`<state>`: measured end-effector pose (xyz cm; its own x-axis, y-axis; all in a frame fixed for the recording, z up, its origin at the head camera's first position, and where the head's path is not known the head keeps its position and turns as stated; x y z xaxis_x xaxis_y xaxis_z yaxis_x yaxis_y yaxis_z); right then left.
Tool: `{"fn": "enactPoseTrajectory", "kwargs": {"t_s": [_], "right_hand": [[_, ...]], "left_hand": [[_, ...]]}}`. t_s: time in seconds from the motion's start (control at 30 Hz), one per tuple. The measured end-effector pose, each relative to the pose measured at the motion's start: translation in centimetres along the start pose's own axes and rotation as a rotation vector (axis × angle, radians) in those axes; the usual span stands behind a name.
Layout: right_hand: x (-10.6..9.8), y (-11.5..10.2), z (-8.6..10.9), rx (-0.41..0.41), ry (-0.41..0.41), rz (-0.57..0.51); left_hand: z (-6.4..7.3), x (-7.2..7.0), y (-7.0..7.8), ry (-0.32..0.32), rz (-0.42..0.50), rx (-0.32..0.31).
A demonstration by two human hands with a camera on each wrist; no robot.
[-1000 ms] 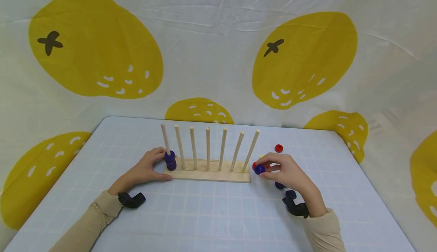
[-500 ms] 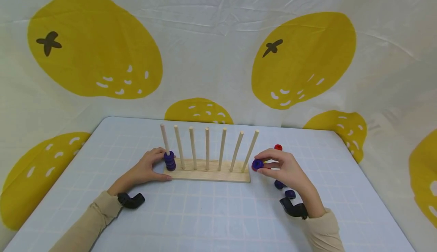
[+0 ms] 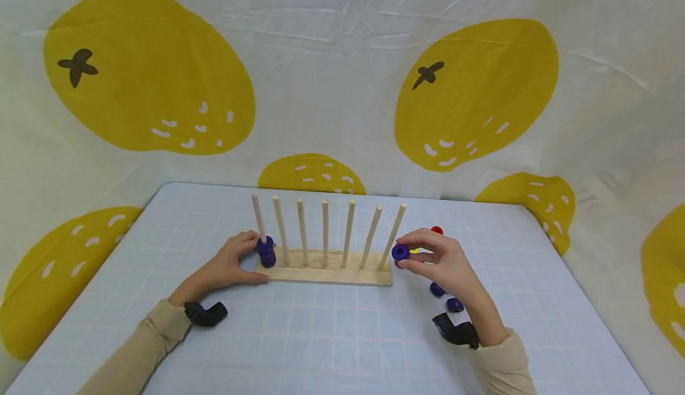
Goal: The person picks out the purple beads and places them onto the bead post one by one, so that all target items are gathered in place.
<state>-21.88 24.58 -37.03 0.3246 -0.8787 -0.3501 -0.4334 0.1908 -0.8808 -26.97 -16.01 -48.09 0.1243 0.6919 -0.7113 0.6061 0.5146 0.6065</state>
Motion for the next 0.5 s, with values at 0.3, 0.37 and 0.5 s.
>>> {"fn": "enactPoseTrajectory", "kwargs": {"t_s": [0.3,0.37,0.5], "right_hand": [[0.5,-0.8,0.0,0.02,0.058,-0.044],[0.6,-1.0,0.0,0.02,0.08,-0.047],[0.9,-1.6,-0.1,0.011,0.113,-0.066]], "left_hand": [[0.0,0.0,-0.1,-0.004,0.004,-0.009],[-0.1,0.0,-0.2,-0.005,0.004,-0.008],[-0.1,0.0,-0.2,-0.007,0.008,-0.015]]}}
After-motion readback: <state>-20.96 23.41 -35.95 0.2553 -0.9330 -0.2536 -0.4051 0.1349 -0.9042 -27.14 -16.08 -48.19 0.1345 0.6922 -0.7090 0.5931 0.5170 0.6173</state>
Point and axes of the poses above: each hand's wrist, its own z-axis away from the middle knuckle, its own x-axis out of the palm, y = z × x, the point moved 6 cm from there along -z, towards the middle knuckle, and after that the axes turned 1 degree about x, right-handed, at the moved point
